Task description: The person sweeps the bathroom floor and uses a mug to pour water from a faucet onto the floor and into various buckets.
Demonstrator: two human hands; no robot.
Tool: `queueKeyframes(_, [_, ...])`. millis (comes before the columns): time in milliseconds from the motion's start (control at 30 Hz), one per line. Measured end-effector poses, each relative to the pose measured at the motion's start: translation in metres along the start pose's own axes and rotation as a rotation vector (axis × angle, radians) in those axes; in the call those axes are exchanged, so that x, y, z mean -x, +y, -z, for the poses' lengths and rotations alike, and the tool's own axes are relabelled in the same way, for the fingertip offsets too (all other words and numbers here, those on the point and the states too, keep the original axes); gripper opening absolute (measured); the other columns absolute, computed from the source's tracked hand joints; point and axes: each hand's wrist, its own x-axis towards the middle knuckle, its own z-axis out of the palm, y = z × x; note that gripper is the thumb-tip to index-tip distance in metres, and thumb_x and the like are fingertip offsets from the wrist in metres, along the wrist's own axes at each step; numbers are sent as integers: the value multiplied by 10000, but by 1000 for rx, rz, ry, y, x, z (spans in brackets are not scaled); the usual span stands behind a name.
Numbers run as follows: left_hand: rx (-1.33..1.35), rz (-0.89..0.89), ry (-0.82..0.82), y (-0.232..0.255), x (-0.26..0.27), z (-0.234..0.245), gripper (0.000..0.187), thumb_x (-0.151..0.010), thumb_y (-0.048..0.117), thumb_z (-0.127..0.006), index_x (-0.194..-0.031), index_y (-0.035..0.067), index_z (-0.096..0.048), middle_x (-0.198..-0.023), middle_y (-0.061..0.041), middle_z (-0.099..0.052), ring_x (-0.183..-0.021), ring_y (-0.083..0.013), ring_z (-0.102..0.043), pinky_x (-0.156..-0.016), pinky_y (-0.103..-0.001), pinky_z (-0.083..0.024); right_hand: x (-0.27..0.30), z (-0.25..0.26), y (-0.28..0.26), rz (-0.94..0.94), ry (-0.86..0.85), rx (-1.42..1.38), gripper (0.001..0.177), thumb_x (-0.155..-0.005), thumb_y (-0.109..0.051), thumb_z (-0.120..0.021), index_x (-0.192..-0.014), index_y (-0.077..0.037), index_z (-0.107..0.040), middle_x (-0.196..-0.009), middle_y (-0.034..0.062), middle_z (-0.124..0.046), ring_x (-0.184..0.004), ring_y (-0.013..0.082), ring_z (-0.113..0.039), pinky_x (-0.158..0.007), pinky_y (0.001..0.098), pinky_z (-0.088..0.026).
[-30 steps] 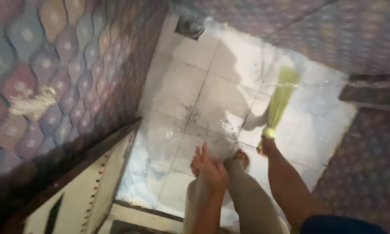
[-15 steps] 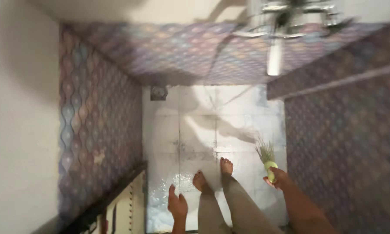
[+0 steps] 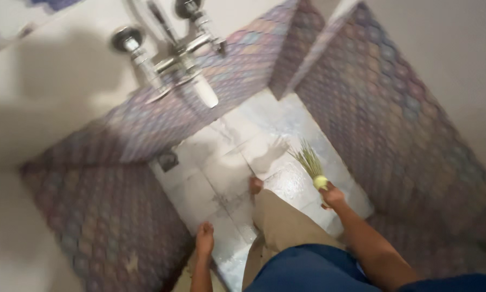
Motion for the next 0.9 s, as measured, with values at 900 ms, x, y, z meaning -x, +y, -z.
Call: queueKeyframes(900, [68, 620, -981, 239, -293, -27, 544, -1020, 546, -559, -1099, 18, -666, -893, -125, -720, -761, -274, -670, -678, -415, -555, 145, -299, -249, 493, 38, -232, 740, -917, -539, -682, -1473, -73, -532, -1076, 281, -700, -1004, 434, -694, -919, 468, -542])
